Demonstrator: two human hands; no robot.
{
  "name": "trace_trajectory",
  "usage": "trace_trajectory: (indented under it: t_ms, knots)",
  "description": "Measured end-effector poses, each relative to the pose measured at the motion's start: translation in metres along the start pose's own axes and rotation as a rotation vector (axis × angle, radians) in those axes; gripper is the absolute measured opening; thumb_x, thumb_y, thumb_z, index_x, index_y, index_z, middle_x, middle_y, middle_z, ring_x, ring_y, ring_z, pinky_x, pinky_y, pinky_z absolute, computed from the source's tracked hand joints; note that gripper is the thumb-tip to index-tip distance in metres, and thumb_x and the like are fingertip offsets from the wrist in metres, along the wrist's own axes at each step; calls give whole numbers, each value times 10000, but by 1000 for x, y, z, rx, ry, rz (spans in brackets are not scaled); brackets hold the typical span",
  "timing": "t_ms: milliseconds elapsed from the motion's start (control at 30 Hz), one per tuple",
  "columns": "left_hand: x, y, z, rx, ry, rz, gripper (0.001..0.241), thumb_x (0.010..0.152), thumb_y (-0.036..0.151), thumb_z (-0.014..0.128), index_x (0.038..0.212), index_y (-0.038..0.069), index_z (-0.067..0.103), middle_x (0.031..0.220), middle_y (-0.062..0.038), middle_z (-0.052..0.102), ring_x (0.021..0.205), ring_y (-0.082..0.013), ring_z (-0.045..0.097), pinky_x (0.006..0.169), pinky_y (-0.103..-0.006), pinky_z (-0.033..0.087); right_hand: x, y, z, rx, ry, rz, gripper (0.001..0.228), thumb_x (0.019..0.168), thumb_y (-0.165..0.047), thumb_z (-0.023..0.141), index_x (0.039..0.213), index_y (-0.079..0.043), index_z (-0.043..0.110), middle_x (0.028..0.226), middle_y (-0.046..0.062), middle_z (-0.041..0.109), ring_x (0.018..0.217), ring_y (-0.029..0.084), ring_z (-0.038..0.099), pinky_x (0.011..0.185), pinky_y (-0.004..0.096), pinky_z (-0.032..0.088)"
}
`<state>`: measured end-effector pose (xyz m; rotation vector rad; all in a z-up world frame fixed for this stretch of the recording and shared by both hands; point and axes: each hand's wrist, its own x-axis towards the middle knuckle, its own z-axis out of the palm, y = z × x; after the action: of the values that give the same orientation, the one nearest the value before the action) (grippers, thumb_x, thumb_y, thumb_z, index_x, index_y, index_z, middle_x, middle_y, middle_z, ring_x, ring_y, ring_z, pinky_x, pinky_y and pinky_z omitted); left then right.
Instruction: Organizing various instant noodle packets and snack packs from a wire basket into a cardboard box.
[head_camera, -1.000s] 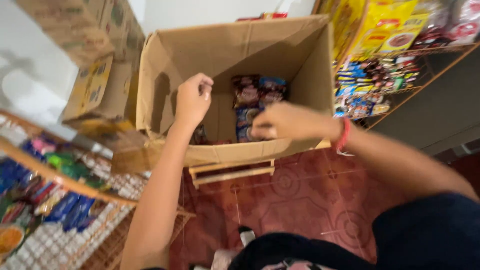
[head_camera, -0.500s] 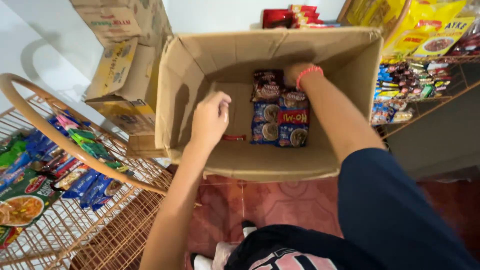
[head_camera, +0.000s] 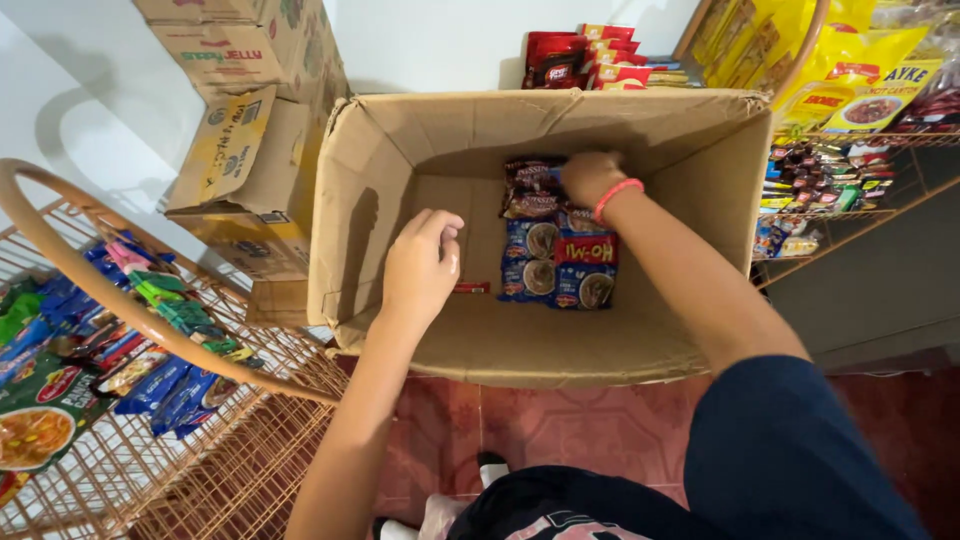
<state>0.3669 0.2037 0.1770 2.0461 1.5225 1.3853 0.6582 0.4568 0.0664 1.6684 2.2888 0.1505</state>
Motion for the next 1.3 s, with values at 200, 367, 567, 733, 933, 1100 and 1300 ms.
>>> trace_trajectory:
  t_ms: [200,367,567,733,933,1100,1300]
  knots:
    - [-7,-20,9,138,-60,-8,434,876,24,641,1305,38,580,1116,-159,688,1061,-364,643,862,-448,544,-71,-55,-97,-50,206,-352,147,892,-83,657,984,-61,770,995,191,757,928,388,732,723,512,578]
    - [-9,-25,12,167,-45,105,916,821,153,804,1535,16,246,1258,-321,614,1115,-465,581,921,-495,505,-107,-68,-162,487,126,-802,177,754,-100,781,926,-73,812,905,117,789,839,258,727,752,373,554]
    - [-1,1,-3,-123,-258,-237,1020,822,202,828,1601,145,172,1158,-294,693,1034,-434,703,845,-489,560,-108,-69,-172,917,-260,-753,126,859,-54,733,968,-37,793,820,47,758,725,73,616,654,266,501]
    - [-2,0,-4,60,-303,-317,952,860,225,802,1601,229,205,1126,-277,711,1002,-463,695,824,-527,550,-13,-47,-48,1118,-333,-819,140,914,-50,726,1027,21,683,880,61,642,817,96,546,688,288,450]
    - [-7,-8,-2,63,-119,-181,894,880,174,784,1583,179,232,1245,-265,670,1026,-485,676,809,-544,551,2,-41,63,466,-187,-495,363,780,-123,710,1136,-64,748,1099,98,755,1022,249,662,820,399,557]
    - [-8,-9,-1,68,-76,-138,889,877,180,780,1579,167,235,1264,-274,665,1015,-483,679,780,-537,554,-10,-31,104,167,-100,-310,296,863,-190,674,1130,-96,763,1193,103,728,1157,307,638,858,463,571]
    - [-6,-7,-2,82,-98,-178,879,891,203,781,1577,168,231,1194,-275,685,978,-484,686,762,-539,553,-23,-28,99,-174,-132,-280,248,921,-195,649,1100,-99,792,1165,123,747,1063,331,732,845,493,604]
